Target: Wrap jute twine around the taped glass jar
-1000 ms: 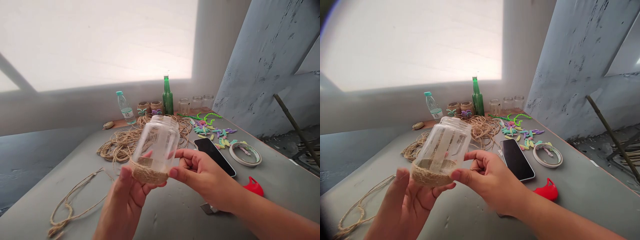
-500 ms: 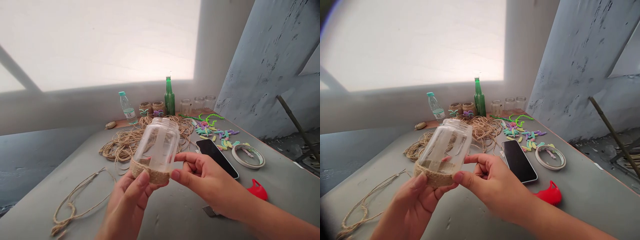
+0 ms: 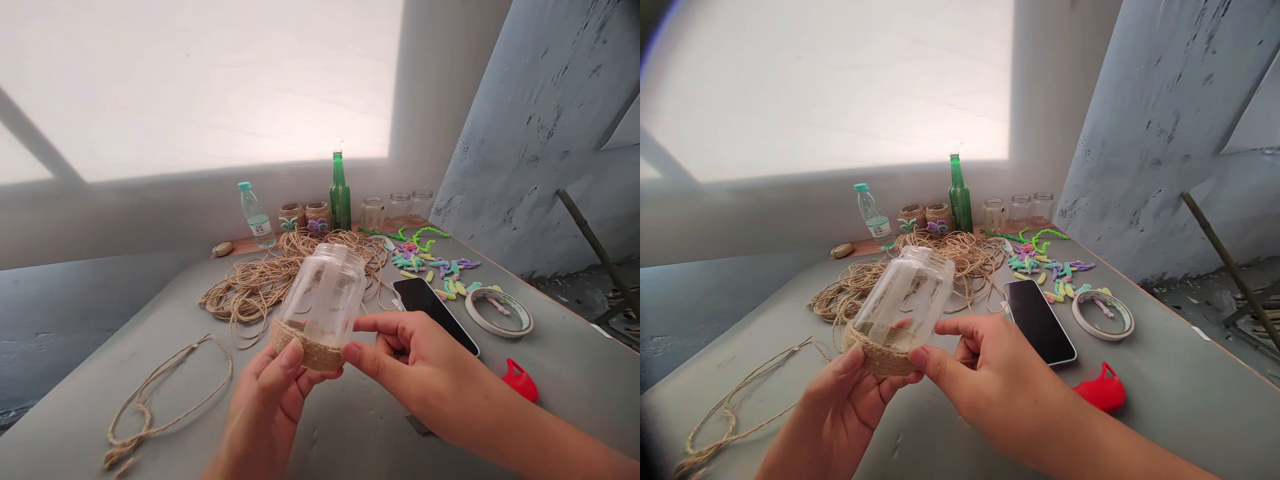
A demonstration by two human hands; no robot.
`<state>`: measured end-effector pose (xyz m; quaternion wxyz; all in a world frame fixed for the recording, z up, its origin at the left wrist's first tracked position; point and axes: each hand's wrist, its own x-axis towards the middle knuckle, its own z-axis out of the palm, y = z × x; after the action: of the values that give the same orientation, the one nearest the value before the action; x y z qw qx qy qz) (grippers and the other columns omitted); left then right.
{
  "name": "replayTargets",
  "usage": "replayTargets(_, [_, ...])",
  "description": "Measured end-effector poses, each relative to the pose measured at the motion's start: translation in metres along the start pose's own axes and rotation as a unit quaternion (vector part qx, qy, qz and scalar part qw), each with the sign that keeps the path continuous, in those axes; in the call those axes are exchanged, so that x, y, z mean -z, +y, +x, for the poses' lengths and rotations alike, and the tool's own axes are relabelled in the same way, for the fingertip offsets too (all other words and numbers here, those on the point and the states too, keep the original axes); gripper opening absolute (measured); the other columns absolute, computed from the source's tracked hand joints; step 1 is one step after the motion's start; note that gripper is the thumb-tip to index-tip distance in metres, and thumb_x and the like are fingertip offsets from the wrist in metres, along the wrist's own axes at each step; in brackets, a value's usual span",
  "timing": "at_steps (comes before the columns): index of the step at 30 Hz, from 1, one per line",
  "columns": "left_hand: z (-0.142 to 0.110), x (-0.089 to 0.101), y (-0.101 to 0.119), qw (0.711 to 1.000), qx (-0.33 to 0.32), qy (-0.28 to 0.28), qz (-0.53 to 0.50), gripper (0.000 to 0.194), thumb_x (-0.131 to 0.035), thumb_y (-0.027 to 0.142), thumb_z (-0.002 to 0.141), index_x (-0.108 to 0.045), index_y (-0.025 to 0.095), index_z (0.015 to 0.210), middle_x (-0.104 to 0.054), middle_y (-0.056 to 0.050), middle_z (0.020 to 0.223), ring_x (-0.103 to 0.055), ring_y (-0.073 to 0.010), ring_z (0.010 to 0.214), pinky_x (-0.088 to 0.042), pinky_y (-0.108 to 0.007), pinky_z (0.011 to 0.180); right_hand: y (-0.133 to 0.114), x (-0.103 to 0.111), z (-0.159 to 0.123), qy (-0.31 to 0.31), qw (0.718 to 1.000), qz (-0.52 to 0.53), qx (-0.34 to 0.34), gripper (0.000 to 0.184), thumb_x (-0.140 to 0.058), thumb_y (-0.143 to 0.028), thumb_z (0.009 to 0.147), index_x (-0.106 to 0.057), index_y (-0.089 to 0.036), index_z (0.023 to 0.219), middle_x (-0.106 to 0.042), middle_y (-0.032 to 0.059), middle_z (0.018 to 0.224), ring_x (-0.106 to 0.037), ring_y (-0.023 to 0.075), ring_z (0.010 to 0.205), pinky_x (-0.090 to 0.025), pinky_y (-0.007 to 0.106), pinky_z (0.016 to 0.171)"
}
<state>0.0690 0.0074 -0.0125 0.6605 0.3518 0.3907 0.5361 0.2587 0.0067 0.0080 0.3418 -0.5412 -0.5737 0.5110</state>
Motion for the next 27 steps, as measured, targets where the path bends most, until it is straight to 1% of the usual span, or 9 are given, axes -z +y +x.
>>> replayTargets(5, [0.002, 0.004, -0.003, 1.0, -0.015, -0.023, 0.002, 0.034, -0.076, 0.05, 0.088, -0.084, 0.02, 0.103, -0.084, -0.012, 0.11, -0.073, -0.0277, 0.093, -0.062, -0.039, 0.086, -0.001, -0.001, -0.001, 0.017, 1.0, -0.017, -0.011, 0.063, -0.076, -0.066, 0.09, -0.071, -0.019, 0.133, -0.045, -0.009, 0.064, -0.037, 0.0083, 0.054, -0.032, 0.023, 0.049])
replayTargets(9, [0.002, 0.007, -0.004, 1.0, -0.019, -0.023, 0.003, 0.034, -0.075, 0.05, 0.089, -0.084, 0.02, 0.103, -0.083, -0.011, 0.108, -0.071, -0.0263, 0.094, -0.061, -0.036, 0.085, -0.002, -0.002, -0.004, 0.021, 0.999, -0.044, -0.002, 0.062, -0.074, -0.065, 0.091, -0.073, -0.018, 0.132, -0.046, -0.0085, 0.063, -0.039, 0.0091, 0.054, -0.033, 0.024, 0.051])
replayTargets(14, [0.002, 0.007, -0.005, 0.999, -0.027, -0.022, 0.004, 0.035, -0.075, 0.05, 0.089, -0.083, 0.022, 0.108, -0.082, -0.009, 0.106, -0.071, -0.0251, 0.09, -0.062, -0.036, 0.081, -0.001, -0.001, -0.005, 0.031, 0.994, -0.093, 0.04, 0.058, -0.071, -0.067, 0.092, -0.079, -0.021, 0.127, -0.049, -0.0068, 0.061, -0.042, 0.0106, 0.055, -0.034, 0.025, 0.051])
replayTargets(17, [0.003, 0.005, -0.004, 0.999, -0.033, -0.01, 0.006, 0.032, -0.076, 0.051, 0.088, -0.083, 0.022, 0.099, -0.082, -0.008, 0.107, -0.071, -0.0253, 0.091, -0.062, -0.035, 0.081, 0.0, 0.001, -0.004, 0.039, 0.989, -0.13, 0.062, 0.058, -0.068, -0.07, 0.093, -0.081, -0.022, 0.123, -0.051, -0.0055, 0.06, -0.043, 0.0118, 0.055, -0.033, 0.026, 0.052])
replayTargets(19, [0.004, 0.004, -0.001, 0.999, -0.037, 0.001, 0.004, 0.03, -0.077, 0.05, 0.087, -0.084, 0.022, 0.096, -0.083, -0.007, 0.108, -0.072, -0.0257, 0.096, -0.061, -0.033, 0.084, 0.002, 0.003, -0.004, 0.046, 0.984, -0.154, 0.079, 0.053, -0.07, -0.069, 0.093, -0.084, -0.022, 0.114, -0.051, -0.0047, 0.058, -0.044, 0.0122, 0.055, -0.032, 0.027, 0.051])
replayTargets(21, [0.006, 0.003, 0.002, 0.999, -0.042, 0.009, -0.001, 0.029, -0.078, 0.048, 0.087, -0.084, 0.021, 0.097, -0.084, -0.007, 0.104, -0.073, -0.0249, 0.095, -0.061, -0.032, 0.084, 0.002, 0.004, -0.004, 0.038, 0.982, -0.156, 0.097, 0.047, -0.069, -0.066, 0.095, -0.084, -0.022, 0.099, -0.05, -0.0045, 0.058, -0.041, 0.0116, 0.054, -0.029, 0.027, 0.051])
replayTargets(23, [0.008, 0.003, 0.005, 0.999, -0.051, 0.013, -0.008, 0.031, -0.078, 0.047, 0.086, -0.084, 0.019, 0.099, -0.085, -0.009, 0.096, -0.074, -0.0244, 0.087, -0.062, -0.033, 0.081, 0.0, 0.004, -0.006, 0.013, 0.984, -0.13, 0.118, 0.049, -0.063, -0.063, 0.101, -0.08, -0.02, 0.086, -0.046, -0.0049, 0.058, -0.036, 0.0107, 0.055, -0.027, 0.027, 0.05])
replayTargets(25, [0.009, 0.004, 0.006, 0.998, -0.051, 0.011, -0.025, 0.033, -0.075, 0.046, 0.088, -0.083, 0.018, 0.102, -0.085, -0.011, 0.095, -0.075, -0.0246, 0.085, -0.064, -0.034, 0.08, -0.002, 0.004, -0.007, -0.016, 0.986, -0.098, 0.133, 0.052, -0.056, -0.061, 0.105, -0.076, -0.019, 0.082, -0.04, -0.0056, 0.06, -0.032, 0.0102, 0.056, -0.026, 0.027, 0.051])
replayTargets(27, [0.009, 0.004, 0.007, 0.998, -0.04, 0.014, -0.045, 0.032, -0.072, 0.044, 0.091, -0.082, 0.018, 0.106, -0.085, -0.012, 0.099, -0.075, -0.0236, 0.085, -0.064, -0.034, 0.082, -0.004, 0.004, -0.009, -0.036, 0.986, -0.081, 0.14, 0.052, -0.055, -0.06, 0.106, -0.073, -0.018, 0.081, -0.036, -0.0061, 0.061, -0.029, 0.01, 0.057, -0.025, 0.027, 0.051])
